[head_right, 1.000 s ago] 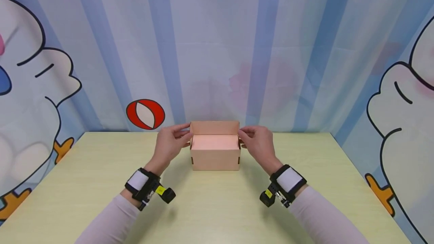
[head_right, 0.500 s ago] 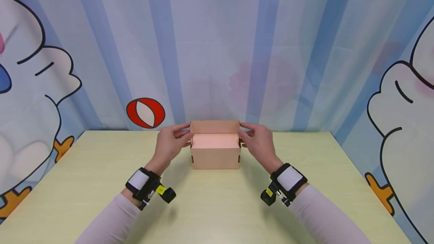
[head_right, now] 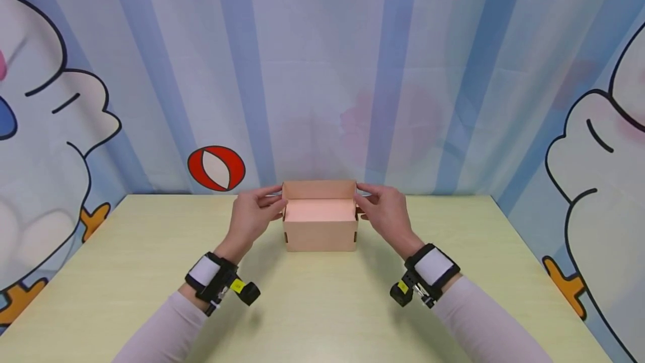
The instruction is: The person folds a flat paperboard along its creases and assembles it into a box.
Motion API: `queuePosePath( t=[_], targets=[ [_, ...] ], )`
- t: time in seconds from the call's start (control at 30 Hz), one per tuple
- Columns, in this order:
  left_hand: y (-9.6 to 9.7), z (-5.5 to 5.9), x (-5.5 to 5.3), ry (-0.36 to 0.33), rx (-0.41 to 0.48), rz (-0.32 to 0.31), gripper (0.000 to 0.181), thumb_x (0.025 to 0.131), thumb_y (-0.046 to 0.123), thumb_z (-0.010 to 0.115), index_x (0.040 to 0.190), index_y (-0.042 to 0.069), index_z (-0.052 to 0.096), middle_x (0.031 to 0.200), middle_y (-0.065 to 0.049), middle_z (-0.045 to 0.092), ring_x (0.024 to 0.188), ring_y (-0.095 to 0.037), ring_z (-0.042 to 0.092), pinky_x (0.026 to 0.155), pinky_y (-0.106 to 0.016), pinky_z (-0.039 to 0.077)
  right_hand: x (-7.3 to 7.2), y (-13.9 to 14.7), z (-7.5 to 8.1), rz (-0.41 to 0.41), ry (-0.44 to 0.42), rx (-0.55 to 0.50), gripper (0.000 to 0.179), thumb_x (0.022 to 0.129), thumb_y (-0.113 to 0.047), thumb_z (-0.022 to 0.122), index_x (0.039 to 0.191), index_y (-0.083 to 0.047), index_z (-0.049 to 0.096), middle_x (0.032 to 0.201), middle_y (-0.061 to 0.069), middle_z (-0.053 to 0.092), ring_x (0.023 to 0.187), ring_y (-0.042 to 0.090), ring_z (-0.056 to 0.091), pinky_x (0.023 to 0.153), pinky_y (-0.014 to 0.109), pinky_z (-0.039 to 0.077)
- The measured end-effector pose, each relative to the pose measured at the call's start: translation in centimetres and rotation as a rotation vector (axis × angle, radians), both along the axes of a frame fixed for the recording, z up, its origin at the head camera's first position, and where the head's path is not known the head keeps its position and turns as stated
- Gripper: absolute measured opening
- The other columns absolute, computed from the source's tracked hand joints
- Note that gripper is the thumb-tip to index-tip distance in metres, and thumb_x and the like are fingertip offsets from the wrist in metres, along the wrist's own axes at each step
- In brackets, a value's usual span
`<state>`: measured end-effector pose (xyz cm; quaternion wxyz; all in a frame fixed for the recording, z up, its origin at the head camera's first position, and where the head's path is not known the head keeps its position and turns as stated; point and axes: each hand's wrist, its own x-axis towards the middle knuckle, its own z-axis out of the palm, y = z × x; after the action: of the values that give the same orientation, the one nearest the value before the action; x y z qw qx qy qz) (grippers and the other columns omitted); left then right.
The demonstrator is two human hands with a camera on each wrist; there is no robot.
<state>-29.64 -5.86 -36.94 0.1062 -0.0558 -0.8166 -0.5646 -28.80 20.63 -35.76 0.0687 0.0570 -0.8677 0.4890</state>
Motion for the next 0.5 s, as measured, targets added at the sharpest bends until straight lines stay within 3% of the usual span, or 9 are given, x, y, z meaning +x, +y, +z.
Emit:
queuePosePath(
  t=[0.5],
  targets=[
    [0.3, -0.05, 0.2, -0.018, 0.028, 0.029, 0.039, 0.089, 0.014, 0.074, 0.127, 0.01, 0.068, 0.113, -0.015, 0.074, 0.095, -0.026, 0.075, 0.071, -0.029, 0.061, 0.07, 0.01, 0.03, 0.015, 0.008, -0.014, 0.042, 0.098, -0.019, 0.063, 0.138, -0.007, 0.058, 0.118, 0.023, 0.07, 0.093, 0.031, 0.075, 0.078, 0.04, 0.062]
  ],
)
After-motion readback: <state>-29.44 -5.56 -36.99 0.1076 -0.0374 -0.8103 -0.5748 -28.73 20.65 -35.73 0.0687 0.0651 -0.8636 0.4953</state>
